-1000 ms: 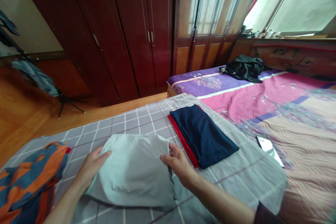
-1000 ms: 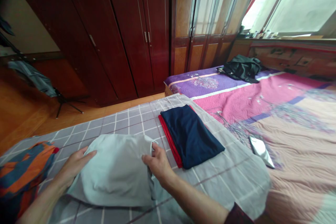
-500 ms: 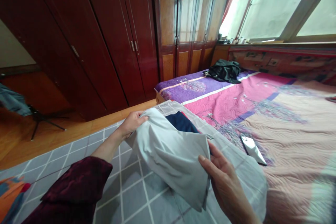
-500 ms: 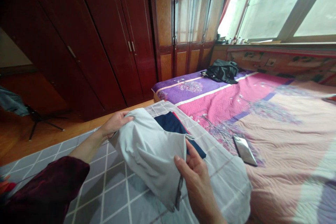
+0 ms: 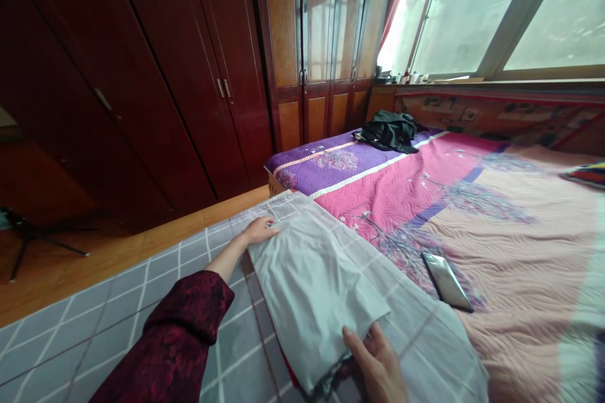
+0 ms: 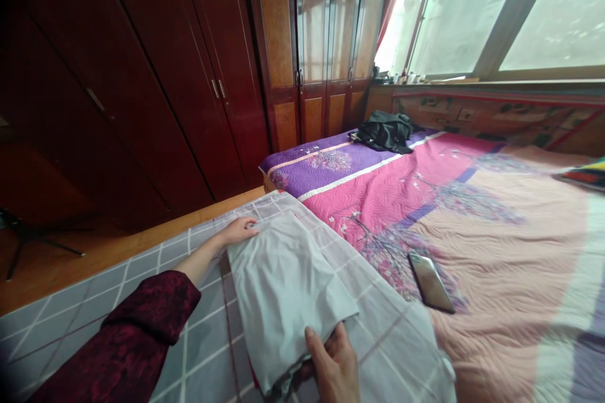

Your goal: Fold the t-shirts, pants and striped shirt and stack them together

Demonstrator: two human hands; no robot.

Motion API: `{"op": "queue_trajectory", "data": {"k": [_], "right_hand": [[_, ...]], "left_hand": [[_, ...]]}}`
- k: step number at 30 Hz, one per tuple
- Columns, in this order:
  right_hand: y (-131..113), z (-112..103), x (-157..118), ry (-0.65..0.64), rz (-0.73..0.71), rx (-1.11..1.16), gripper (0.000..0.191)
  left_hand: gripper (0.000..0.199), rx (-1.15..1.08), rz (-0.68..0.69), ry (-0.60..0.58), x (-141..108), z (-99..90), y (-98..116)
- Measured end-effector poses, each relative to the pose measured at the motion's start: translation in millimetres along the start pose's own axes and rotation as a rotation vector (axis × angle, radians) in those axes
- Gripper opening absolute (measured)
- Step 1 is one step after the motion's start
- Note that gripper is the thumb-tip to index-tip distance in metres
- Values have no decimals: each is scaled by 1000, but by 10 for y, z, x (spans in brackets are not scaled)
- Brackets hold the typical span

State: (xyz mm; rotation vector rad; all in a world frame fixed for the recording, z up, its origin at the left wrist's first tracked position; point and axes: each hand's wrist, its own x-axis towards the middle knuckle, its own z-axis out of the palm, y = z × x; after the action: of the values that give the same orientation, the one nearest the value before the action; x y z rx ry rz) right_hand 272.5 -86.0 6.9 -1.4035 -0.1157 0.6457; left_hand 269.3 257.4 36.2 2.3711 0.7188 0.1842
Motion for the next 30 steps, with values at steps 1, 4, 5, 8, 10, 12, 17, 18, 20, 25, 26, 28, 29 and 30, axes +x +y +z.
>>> {"op": "queue_trajectory", "data": {"k": [1, 4, 5, 8, 10, 12, 17, 18, 20, 25, 26, 28, 29, 30], "right_hand": [[9, -20, 23, -5, 16, -33, 45], [-51, -33, 70, -45, 106, -91, 45], [-94, -22, 75, -65, 149, -68, 45], [-250, 14, 64, -102, 257, 159, 43], [-320, 18, 49, -112, 290, 299, 45], [-319, -2, 41, -118, 309, 321, 48], [-81, -128, 88, -217, 363, 102, 55], [-30, -156, 104, -259, 380, 58, 57], [51, -199, 126, -328, 407, -10, 58], [129, -168, 87, -477, 535, 107, 54], [129, -139, 66, -501, 571, 181, 50], [116, -74, 24, -585, 687, 267, 47], [102, -45, 4, -641, 762, 266, 50], [82, -25, -16, -694, 831, 246, 56]], "left_hand": [[40, 8, -7, 0, 0, 16, -63], [46, 20, -1, 5, 22, -5, -138], [46, 25, 8, 11, 39, -17, -132], [43, 42, 32, 48, 98, -26, -73], [40, 59, 32, 67, 119, -8, -42], [37, 85, 22, 67, 111, 12, -39], [37, 160, -16, 41, 13, -12, -115], [40, 176, -21, 38, -8, -31, -129], [44, 205, -28, 33, -47, -73, -147], [45, 237, -64, 16, -121, -144, -151], [46, 242, -74, 12, -131, -149, -146], [44, 267, -88, 9, -146, -149, -127], [42, 286, -91, 12, -152, -146, -110], [40, 308, -90, 19, -156, -140, -87]]}}
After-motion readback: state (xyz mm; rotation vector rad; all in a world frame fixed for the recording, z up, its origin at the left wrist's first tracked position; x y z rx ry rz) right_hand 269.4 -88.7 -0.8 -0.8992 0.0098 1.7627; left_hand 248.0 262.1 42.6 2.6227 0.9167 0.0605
